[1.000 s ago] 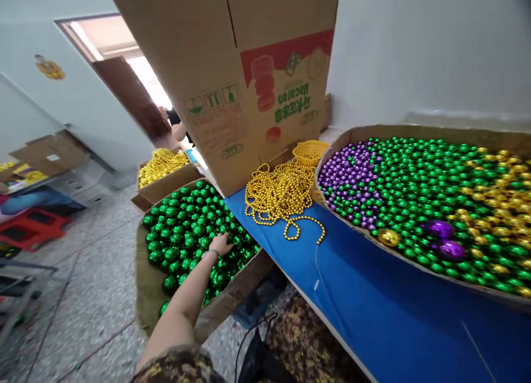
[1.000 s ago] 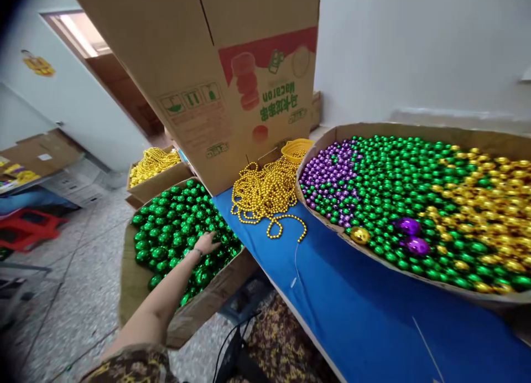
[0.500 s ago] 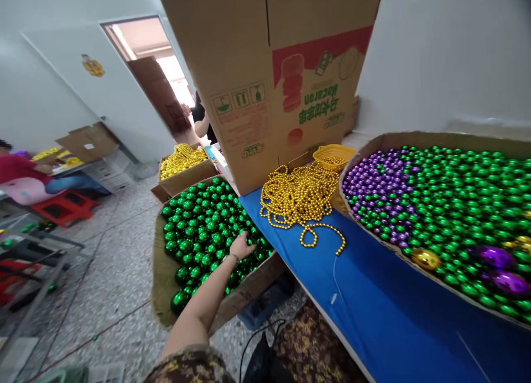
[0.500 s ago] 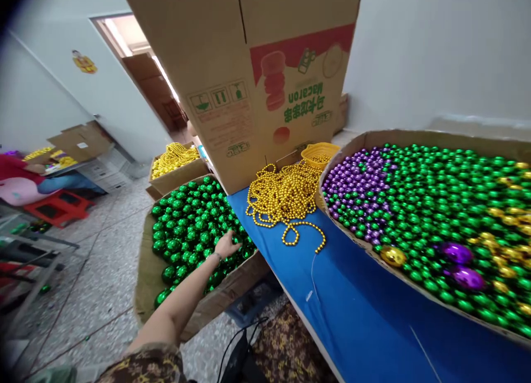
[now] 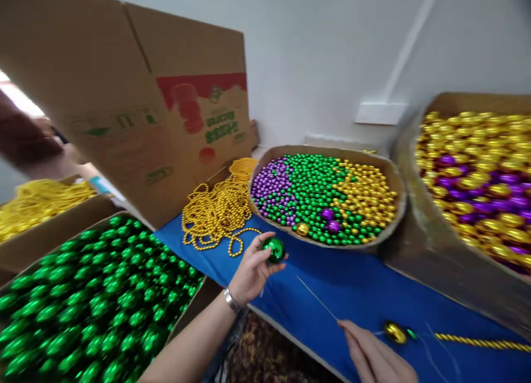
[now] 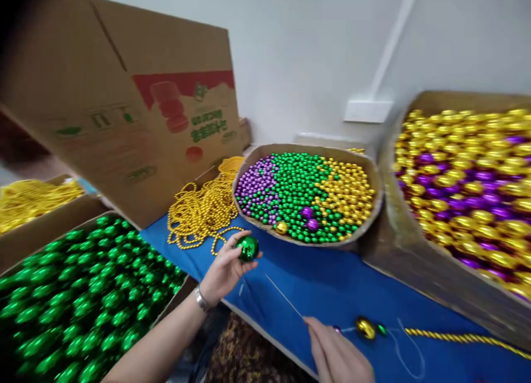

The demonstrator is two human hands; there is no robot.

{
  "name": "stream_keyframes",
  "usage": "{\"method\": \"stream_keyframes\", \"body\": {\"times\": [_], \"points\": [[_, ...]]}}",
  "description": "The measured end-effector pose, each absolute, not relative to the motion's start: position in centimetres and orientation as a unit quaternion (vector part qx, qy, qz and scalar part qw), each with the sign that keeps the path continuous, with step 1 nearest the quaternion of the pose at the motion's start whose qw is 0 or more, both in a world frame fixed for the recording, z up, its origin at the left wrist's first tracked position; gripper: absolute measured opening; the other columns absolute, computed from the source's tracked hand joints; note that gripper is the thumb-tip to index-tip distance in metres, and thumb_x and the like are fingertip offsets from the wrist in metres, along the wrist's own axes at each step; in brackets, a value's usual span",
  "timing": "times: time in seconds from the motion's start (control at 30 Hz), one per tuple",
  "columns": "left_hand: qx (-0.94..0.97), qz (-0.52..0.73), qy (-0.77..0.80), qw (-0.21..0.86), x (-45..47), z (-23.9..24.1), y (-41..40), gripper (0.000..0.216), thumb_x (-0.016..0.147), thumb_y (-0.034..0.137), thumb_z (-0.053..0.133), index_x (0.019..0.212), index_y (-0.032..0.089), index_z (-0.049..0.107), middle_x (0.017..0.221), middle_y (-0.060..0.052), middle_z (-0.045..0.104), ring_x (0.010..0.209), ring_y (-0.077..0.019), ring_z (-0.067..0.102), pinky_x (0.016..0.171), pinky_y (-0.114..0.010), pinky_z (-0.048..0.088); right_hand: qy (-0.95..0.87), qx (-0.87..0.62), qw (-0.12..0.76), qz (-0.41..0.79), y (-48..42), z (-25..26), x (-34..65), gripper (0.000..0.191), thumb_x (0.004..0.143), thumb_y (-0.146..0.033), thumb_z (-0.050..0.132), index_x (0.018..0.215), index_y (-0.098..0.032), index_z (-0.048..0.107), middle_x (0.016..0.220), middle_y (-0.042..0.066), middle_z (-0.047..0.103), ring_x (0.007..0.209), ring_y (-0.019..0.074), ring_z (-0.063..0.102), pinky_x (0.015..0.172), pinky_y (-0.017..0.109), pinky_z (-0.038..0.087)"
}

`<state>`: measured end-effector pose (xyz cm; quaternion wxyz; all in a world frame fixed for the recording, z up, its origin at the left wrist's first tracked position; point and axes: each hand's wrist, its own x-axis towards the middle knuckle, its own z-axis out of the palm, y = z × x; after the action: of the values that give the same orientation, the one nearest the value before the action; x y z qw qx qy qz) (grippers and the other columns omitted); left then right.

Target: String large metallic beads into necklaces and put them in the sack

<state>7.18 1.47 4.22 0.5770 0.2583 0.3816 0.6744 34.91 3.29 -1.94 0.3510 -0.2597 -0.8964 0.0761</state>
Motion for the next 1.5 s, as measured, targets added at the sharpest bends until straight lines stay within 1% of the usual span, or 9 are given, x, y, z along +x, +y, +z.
{"method": "stream_keyframes", "body": {"times": [0.4, 0.57, 0.7, 0.8, 0.9, 1.17, 1.27, 1.37, 1.5], "points": [[0.267, 0.644, 0.401, 0.594, 12.6, 3.1, 2.8, 0.043, 0.069, 0.025, 0.071, 0.109, 0.026, 0.053, 0.099, -0.003, 0.057, 0.084, -0.017, 0.059, 0.074, -0.035, 0.052, -0.874, -0.348, 0.338, 0.024, 2.4, -0.5, 36.4, 0.031, 0.091, -0.027, 0.039, 0.103, -0.021, 0.067, 0.089, 0.003, 0.073, 0.073, 0.016, 0.071, 0.07, 0.024, 0.057], [0.372, 0.646, 0.421, 0.516, 13.9, 2.2, 2.2, 0.043, 0.068, 0.024, 0.073, 0.109, 0.024, 0.058, 0.112, -0.006, 0.055, 0.098, -0.0195, 0.054, 0.082, -0.029, 0.047, -0.868, -0.367, 0.334, -0.017, 2.5, -1.3, 35.9, 0.031, 0.091, -0.026, 0.04, 0.1, -0.02, 0.068, 0.085, 0.004, 0.074, 0.07, 0.0159, 0.071, 0.067, 0.023, 0.056], [0.381, 0.639, 0.406, 0.531, 15.2, 1.8, 1.8, 0.033, 0.072, 0.027, 0.071, 0.103, 0.021, 0.063, 0.12, -0.009, 0.055, 0.102, -0.022, 0.054, 0.082, -0.029, 0.046, -0.854, -0.379, 0.353, 0.045, 2.6, -1.7, 35.5, 0.032, 0.094, -0.026, 0.035, 0.098, -0.019, 0.066, 0.089, 0.005, 0.074, 0.076, 0.0158, 0.071, 0.068, 0.021, 0.056], [0.344, 0.631, 0.378, 0.584, 15.6, 1.9, 1.8, 0.046, 0.069, 0.028, 0.073, 0.112, 0.024, 0.058, 0.115, -0.009, 0.058, 0.096, -0.021, 0.057, 0.076, -0.029, 0.047, -0.844, -0.376, 0.36, 0.127, 2.6, -1.8, 35.7, 0.03, 0.094, -0.028, 0.036, 0.1, -0.02, 0.064, 0.091, 0.005, 0.073, 0.079, 0.0151, 0.071, 0.071, 0.019, 0.056], [0.356, 0.628, 0.365, 0.589, 15.8, 1.9, 1.7, 0.057, 0.065, 0.026, 0.077, 0.117, 0.026, 0.054, 0.115, -0.009, 0.058, 0.102, -0.0219, 0.055, 0.082, -0.031, 0.046, -0.834, -0.374, 0.376, 0.152, 2.5, -1.9, 35.9, 0.028, 0.093, -0.03, 0.038, 0.099, -0.021, 0.064, 0.091, 0.005, 0.073, 0.079, 0.0158, 0.071, 0.071, 0.019, 0.056], [0.399, 0.592, 0.363, 0.599, 15.6, 1.8, 1.9, 0.056, 0.069, 0.03, 0.074, 0.12, 0.023, 0.052, 0.12, -0.012, 0.056, 0.107, -0.0254, 0.054, 0.084, -0.035, 0.047, -0.826, -0.372, 0.38, 0.185, 2.4, -2.0, 35.9, 0.027, 0.093, -0.03, 0.038, 0.099, -0.019, 0.062, 0.089, 0.007, 0.073, 0.079, 0.0154, 0.07, 0.07, 0.017, 0.055], [0.459, 0.585, 0.407, 0.53, 14.4, 3.0, 3.7, 0.044, 0.078, 0.036, 0.064, 0.119, 0.022, 0.052, 0.118, -0.013, 0.057, 0.107, -0.026, 0.054, 0.085, -0.038, 0.047, -0.814, -0.389, 0.399, 0.165, 2.6, -2.1, 36.4, 0.028, 0.093, -0.032, 0.04, 0.095, -0.019, 0.064, 0.087, 0.007, 0.073, 0.077, 0.0169, 0.071, 0.07, 0.018, 0.056], [0.572, 0.557, 0.487, 0.355, 13.5, 4.6, 7.3, 0.028, 0.084, 0.032, 0.056, 0.11, 0.021, 0.057, 0.105, -0.01, 0.063, 0.096, -0.0222, 0.059, 0.08, -0.035, 0.049, -0.802, -0.405, 0.412, 0.154, 2.8, -2.0, 36.8, 0.03, 0.092, -0.035, 0.04, 0.092, -0.019, 0.065, 0.084, 0.007, 0.073, 0.073, 0.0177, 0.071, 0.067, 0.019, 0.056], [0.765, 0.345, 0.534, 0.101, 14.6, 6.1, 13.7, 0.024, 0.085, 0.023, 0.05, 0.107, 0.02, 0.058, 0.099, -0.008, 0.065, 0.092, -0.0215, 0.059, 0.083, -0.035, 0.047, -0.789, -0.424, 0.417, 0.154, 2.9, -1.5, 37.2, 0.032, 0.093, -0.038, 0.038, 0.094, -0.019, 0.065, 0.081, 0.007, 0.073, 0.069, 0.0174, 0.071, 0.063, 0.017, 0.056]]}}
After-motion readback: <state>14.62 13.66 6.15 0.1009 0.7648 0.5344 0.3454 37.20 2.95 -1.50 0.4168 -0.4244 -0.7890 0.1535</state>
